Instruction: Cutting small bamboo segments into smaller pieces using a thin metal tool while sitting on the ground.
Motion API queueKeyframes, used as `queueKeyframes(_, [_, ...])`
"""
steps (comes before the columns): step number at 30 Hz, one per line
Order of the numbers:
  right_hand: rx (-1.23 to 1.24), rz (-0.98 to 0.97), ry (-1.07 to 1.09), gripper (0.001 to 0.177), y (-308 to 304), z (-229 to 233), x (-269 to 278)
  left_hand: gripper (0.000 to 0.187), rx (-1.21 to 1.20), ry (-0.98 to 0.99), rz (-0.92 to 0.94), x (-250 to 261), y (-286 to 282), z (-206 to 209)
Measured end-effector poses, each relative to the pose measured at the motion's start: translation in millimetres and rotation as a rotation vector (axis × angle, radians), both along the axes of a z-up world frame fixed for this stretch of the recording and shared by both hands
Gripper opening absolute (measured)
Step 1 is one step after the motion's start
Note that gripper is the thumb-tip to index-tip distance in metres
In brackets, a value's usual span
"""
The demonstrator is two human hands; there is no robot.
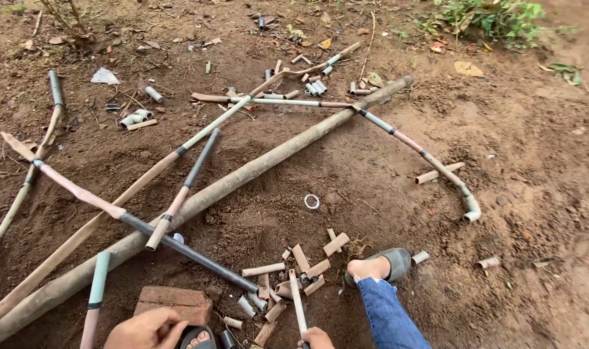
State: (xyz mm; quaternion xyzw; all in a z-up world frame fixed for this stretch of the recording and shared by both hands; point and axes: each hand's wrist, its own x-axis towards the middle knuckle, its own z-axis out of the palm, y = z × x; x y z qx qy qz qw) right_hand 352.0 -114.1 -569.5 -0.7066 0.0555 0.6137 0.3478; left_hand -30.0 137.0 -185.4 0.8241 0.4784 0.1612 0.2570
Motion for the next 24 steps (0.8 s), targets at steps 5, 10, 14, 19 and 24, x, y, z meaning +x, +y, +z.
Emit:
queueKeyframes(5, [0.108, 0.090, 0.076, 0.021, -25, -2, -2, 0.011, -0.074, 0.000, -0.193, 31, -1, 5])
queueKeyframes(10, [0.155, 0.057, 0.141, 0.017, -63, 59, 0, 0.014, -0.179, 0.221, -0.323, 81, -3, 18])
queueKeyframes(14, [0.156, 0.234, 0.082, 0.014, -88, 103, -9, 0.018, -0.145, 0.278, -0.447, 125, -14, 41])
queueKeyframes(19, [0.154, 0.189, 0.023, 0.016, -106, 140, -17, 0.025, -0.230, 0.495, -0.572, 174, -25, 61])
queueKeyframes(24, [0.148, -0.203, -0.024, 0.022, -134, 176, -20, 0.030, -0.184, 0.576, -0.662, 189, -27, 62])
